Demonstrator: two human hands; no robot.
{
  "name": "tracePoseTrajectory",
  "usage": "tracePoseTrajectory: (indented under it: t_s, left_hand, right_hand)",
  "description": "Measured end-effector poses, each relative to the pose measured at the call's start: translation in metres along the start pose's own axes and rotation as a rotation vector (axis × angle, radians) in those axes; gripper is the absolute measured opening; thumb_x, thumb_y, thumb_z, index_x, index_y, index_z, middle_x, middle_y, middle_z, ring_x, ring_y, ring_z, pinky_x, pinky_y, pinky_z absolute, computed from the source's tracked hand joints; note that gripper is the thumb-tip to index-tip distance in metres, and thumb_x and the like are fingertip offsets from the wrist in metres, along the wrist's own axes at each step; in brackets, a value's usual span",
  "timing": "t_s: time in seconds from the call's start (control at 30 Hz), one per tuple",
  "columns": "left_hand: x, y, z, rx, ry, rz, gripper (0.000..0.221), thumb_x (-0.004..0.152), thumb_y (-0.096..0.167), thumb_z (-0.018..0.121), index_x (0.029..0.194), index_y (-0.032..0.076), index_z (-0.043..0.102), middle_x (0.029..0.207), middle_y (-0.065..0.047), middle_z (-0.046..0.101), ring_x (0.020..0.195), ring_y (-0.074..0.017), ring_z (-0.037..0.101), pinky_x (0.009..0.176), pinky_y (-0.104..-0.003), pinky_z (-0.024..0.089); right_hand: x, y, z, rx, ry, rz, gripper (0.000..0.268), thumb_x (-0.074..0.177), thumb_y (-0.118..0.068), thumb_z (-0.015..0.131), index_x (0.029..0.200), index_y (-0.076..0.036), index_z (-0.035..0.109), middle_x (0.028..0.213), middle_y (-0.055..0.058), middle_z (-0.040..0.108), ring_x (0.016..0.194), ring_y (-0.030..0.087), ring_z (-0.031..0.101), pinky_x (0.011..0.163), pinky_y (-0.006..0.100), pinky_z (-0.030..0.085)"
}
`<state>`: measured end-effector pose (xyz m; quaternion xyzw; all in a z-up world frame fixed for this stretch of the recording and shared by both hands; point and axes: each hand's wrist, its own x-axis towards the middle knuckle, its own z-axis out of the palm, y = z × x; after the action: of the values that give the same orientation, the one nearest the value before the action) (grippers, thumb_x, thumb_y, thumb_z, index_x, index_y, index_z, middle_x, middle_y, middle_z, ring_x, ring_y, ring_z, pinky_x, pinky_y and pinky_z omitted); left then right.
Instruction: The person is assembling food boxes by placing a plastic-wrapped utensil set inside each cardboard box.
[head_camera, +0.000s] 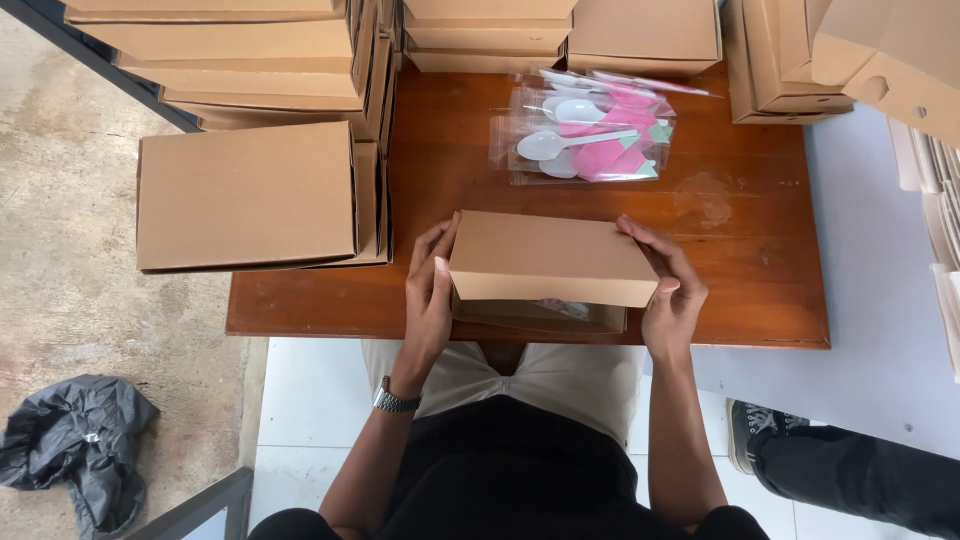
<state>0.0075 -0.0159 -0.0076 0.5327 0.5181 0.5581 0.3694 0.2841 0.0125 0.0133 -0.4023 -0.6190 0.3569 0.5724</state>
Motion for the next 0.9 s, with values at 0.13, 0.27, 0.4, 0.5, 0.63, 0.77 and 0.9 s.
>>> tracePoseTrajectory:
  t_s: [0.13,0.27,0.4,0.5,0.63,0.77,0.9]
  left_hand:
    - [-0.0055,0.0066,-0.0025,0.009,-0.033,0.051,0.056,0.113,0.041,0.036,0.154,0.005,0.047,0.156,-0.017,0.051,0.148,-0.0313,0.047,0.123,-0.044,0.037]
    - [-0.0051,0.0055,-0.0011,-0.071,-0.025,0.006,0.055,0.113,0.041,0.038,0.151,0.003,0.05,0.155,-0.018,0.055,0.148,-0.032,0.05,0.125,-0.045,0.039]
    - [-0.0063,0.0059,-0.0045,-0.01,-0.064,0.067,0.065,0.113,0.048,0.03,0.157,0.004,0.046,0.163,-0.019,0.046,0.155,-0.0345,0.041,0.128,-0.047,0.032]
    - [-0.0066,0.0073,-0.0048,0.025,-0.096,0.091,0.071,0.111,0.054,0.031,0.159,0.003,0.042,0.165,-0.02,0.043,0.156,-0.0363,0.039,0.128,-0.048,0.031]
    - [-0.0054,0.0092,-0.0041,0.033,-0.108,0.082,0.074,0.111,0.057,0.035,0.16,0.002,0.037,0.165,-0.02,0.041,0.157,-0.0379,0.037,0.129,-0.049,0.031]
    - [-0.0064,0.0105,-0.0043,0.037,-0.109,0.054,0.074,0.111,0.058,0.033,0.16,0.003,0.036,0.166,-0.02,0.04,0.157,-0.0374,0.036,0.129,-0.049,0.03]
    - [-0.0055,0.0124,-0.0056,0.006,-0.115,0.095,0.072,0.112,0.056,0.036,0.161,0.004,0.036,0.168,-0.019,0.038,0.159,-0.0375,0.034,0.131,-0.049,0.029]
  right_hand:
    - [-0.0028,-0.0018,0.0025,-0.029,-0.067,-0.028,0.099,0.1,-0.078,0.033,0.138,0.009,0.057,0.151,0.026,0.055,0.145,0.038,0.052,0.126,0.05,0.039]
    - [-0.0029,-0.0041,0.0015,-0.101,-0.186,-0.097,0.101,0.1,-0.08,0.031,0.147,0.008,0.051,0.16,0.026,0.043,0.155,0.041,0.039,0.13,0.05,0.032]
    - [-0.0026,-0.0047,0.0011,-0.169,-0.194,-0.082,0.086,0.107,-0.069,0.036,0.149,0.005,0.051,0.165,0.024,0.038,0.157,0.039,0.037,0.13,0.049,0.029]
    - [-0.0037,-0.0029,0.0009,-0.163,-0.173,-0.055,0.066,0.112,-0.051,0.042,0.146,0.005,0.054,0.165,0.023,0.041,0.157,0.038,0.039,0.131,0.048,0.03]
    - [-0.007,-0.0035,0.0017,-0.136,-0.163,-0.02,0.045,0.112,-0.027,0.047,0.141,0.006,0.058,0.165,0.023,0.041,0.156,0.038,0.039,0.13,0.047,0.032]
    - [-0.0087,-0.0053,0.0023,-0.177,-0.169,-0.017,0.042,0.112,-0.023,0.046,0.14,0.005,0.059,0.165,0.024,0.04,0.157,0.038,0.039,0.129,0.047,0.032]
    - [-0.006,-0.0046,0.0035,-0.189,-0.208,-0.037,0.041,0.11,-0.022,0.05,0.141,0.004,0.059,0.168,0.024,0.036,0.159,0.039,0.035,0.129,0.047,0.032]
